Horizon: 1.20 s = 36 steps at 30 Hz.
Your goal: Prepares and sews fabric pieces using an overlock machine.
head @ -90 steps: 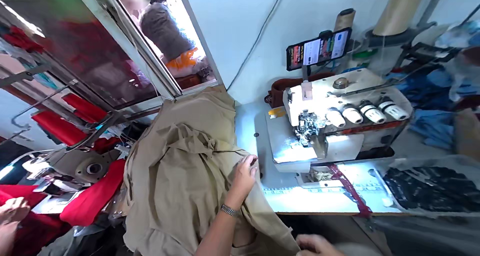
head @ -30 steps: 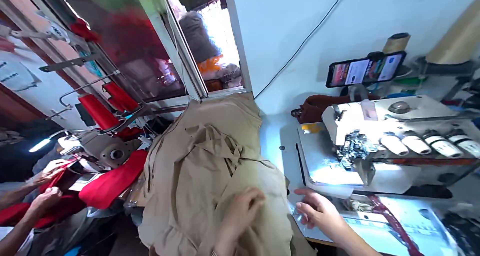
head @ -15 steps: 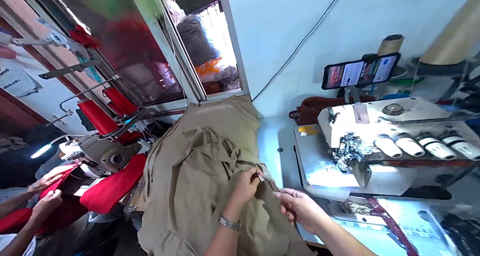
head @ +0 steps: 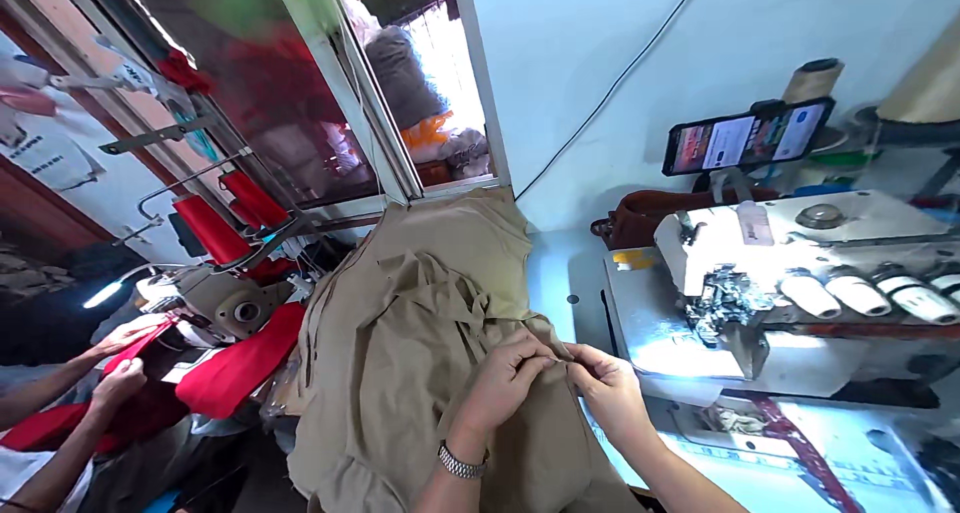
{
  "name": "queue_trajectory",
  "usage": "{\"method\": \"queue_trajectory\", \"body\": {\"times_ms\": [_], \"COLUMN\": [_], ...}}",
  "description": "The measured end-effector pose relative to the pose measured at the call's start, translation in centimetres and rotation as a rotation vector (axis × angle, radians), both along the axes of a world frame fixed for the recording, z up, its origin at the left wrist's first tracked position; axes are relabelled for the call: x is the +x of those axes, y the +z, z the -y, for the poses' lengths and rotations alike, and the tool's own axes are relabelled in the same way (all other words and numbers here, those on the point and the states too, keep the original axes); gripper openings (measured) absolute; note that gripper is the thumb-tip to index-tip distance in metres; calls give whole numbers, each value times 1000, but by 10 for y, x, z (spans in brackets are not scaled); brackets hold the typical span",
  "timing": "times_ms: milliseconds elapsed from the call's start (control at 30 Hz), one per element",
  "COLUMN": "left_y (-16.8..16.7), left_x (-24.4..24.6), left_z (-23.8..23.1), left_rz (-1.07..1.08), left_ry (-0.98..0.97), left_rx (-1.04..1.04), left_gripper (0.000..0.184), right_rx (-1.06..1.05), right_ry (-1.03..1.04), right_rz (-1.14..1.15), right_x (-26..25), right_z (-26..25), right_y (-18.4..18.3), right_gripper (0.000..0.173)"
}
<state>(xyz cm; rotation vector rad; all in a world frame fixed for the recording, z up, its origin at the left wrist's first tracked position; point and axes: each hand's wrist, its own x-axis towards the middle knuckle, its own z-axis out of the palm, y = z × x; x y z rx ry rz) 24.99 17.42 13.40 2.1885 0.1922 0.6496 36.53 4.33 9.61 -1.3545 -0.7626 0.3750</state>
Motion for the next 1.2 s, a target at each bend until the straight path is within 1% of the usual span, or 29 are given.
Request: {"method": "queue_trajectory", "body": {"times_ms": [100, 233, 267, 333, 367, 400, 467, 500, 567, 600, 667, 733, 800, 867, 933, 1033, 1100, 1200], "left_y": [1, 1, 1, 0, -2, -3, -5, -7, -8, -8, -6, -7, -8, -9, -6, 3, 9, 13], "left_x": [3, 5, 5, 6, 6, 6, 7, 7, 6, 4, 0, -3, -4, -1, 8, 27, 36, 45], "left_z": [3, 7, 7, 8, 9, 9, 10, 9, 7, 5, 3, 1, 0, 1, 8, 22, 27, 33], "left_rz": [6, 1, 6, 3, -2, -3, -8, -6, 6, 19, 46, 81, 101, 126, 131, 79, 71, 107], "left_ry": [38, 53, 56, 70, 85, 100, 134, 147, 147, 140, 135, 132, 128, 105, 80, 57, 25, 4], "left_rx": [38, -46, -73, -87, -83, -75, -51, -35, -33, -52, -115, -157, -149, -90, -41, -5, -40, -82], "left_gripper": [13, 8, 11, 24, 26, 22, 9, 6, 6, 6, 5, 4, 5, 9, 12, 12, 11, 9], "right_rx": [-50, -106, -120, -155, -173, -181, -136, -72, 70, 106, 83, 19, -46, -85, -79, -23, -4, -4], "right_ry": [48, 123, 137, 167, 179, 180, 114, 64, 3, -9, -9, -8, -27, -58, -73, -61, -72, -131], "right_rz": [59, 88, 96, 126, 147, 162, 161, 171, 217, 256, 314, 302, 257, 201, 161, 106, 90, 103], "right_x": [5, 10, 11, 12, 12, 12, 6, 0, -10, -15, -24, -31, -36, -38, -36, -28, -22, -18], "right_z": [3, 6, 6, 7, 8, 8, 7, 7, 8, 11, 18, 25, 33, 41, 46, 46, 46, 52], "right_y": [-1, 3, 4, 7, 7, 7, 0, -7, -22, -28, -41, -50, -53, -50, -46, -43, -42, -40], "right_gripper": [31, 33, 34, 33, 32, 31, 23, 19, 13, 15, 29, 34, 29, 23, 23, 29, 26, 26]}}
